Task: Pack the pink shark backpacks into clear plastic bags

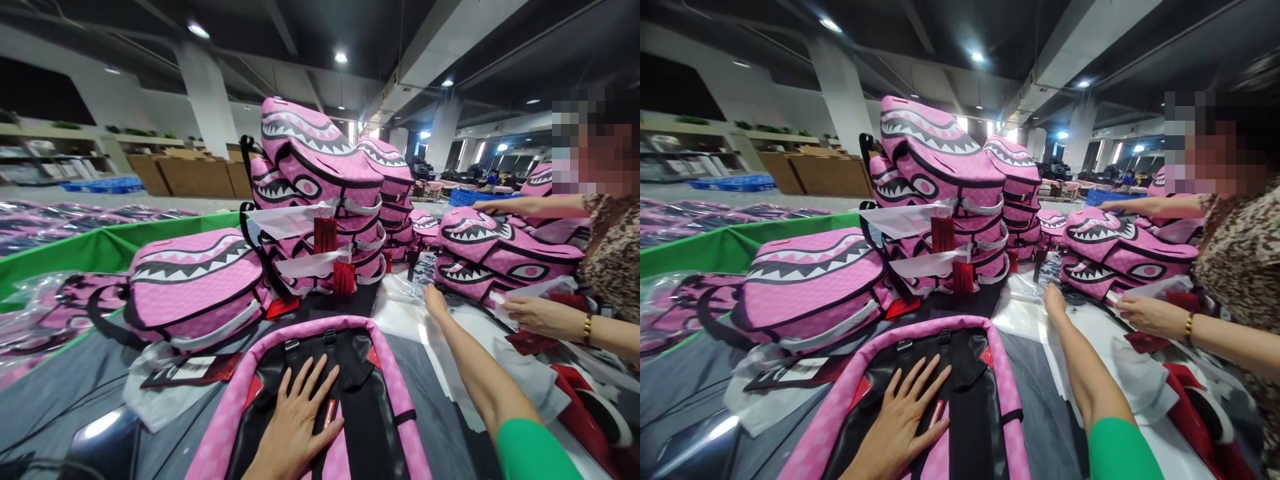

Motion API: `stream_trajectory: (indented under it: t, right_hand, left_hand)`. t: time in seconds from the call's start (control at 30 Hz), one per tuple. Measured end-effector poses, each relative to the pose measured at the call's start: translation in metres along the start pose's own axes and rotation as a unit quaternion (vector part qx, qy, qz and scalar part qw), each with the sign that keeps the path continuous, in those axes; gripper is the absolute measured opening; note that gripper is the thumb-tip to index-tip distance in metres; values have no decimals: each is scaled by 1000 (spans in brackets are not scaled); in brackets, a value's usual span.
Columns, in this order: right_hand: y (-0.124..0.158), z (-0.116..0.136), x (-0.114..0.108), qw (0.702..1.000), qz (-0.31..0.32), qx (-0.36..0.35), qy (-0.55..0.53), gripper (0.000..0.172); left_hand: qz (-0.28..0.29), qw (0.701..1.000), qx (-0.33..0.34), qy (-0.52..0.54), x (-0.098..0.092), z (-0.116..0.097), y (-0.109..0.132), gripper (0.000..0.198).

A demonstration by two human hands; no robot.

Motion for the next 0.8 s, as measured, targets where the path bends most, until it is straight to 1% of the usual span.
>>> stream_trajectory:
  t: [0.07,0.13,0.17,0.23,0.27,0.37,0.47,0.53,0.63,0.7,0.73,0.77,0.8]
  right_hand:
    - [3,13,-29,999,-14,-24,38,37]
    - [18,34,-52,994,-25,-75,70,29]
    - [30,44,-59,991,-27,-104,85,23]
    - [58,63,-67,981,-29,-153,115,14]
    - [73,70,-69,976,-32,-173,127,12]
    - [111,89,-75,962,-52,-216,155,11]
    - [147,109,-88,952,-75,-243,170,12]
    - [180,133,-97,942,-101,-284,150,15]
    - [241,175,-108,916,-148,-371,38,18]
    - [275,195,-105,905,-139,-399,-53,21]
    - [290,201,-100,902,-120,-403,-94,23]
    - [303,205,-93,899,-96,-405,-134,25]
    - [314,207,-84,896,-69,-403,-172,27]
  left_hand:
    - [8,1000,-7,14,2,1,-1,73]
    - [15,999,-15,29,6,3,-2,71]
    - [17,999,-19,36,8,3,-3,70]
    - [15,999,-22,46,12,5,-3,70]
    - [13,998,-21,49,15,5,-4,70]
    - [12,998,-22,56,23,7,-4,70]
    - [22,997,-28,73,28,9,-6,69]
    - [34,994,-30,96,24,9,-9,68]
    - [70,983,-44,164,9,5,-13,73]
    - [79,961,-69,258,-4,1,-10,78]
    - [73,936,-78,334,-12,-4,-6,79]
    - [60,896,-84,432,-19,-10,-1,79]
    - [40,835,-90,541,-26,-18,6,78]
Point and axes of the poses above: each hand's wrist, its own y-axis away from the middle knuckle, its own x-axis out of the palm, z = x × y, the point moved 8 cm from there along -y, towards the middle knuckle, and after that the axes turned 4 degrees about z, right-handed, at the moved point
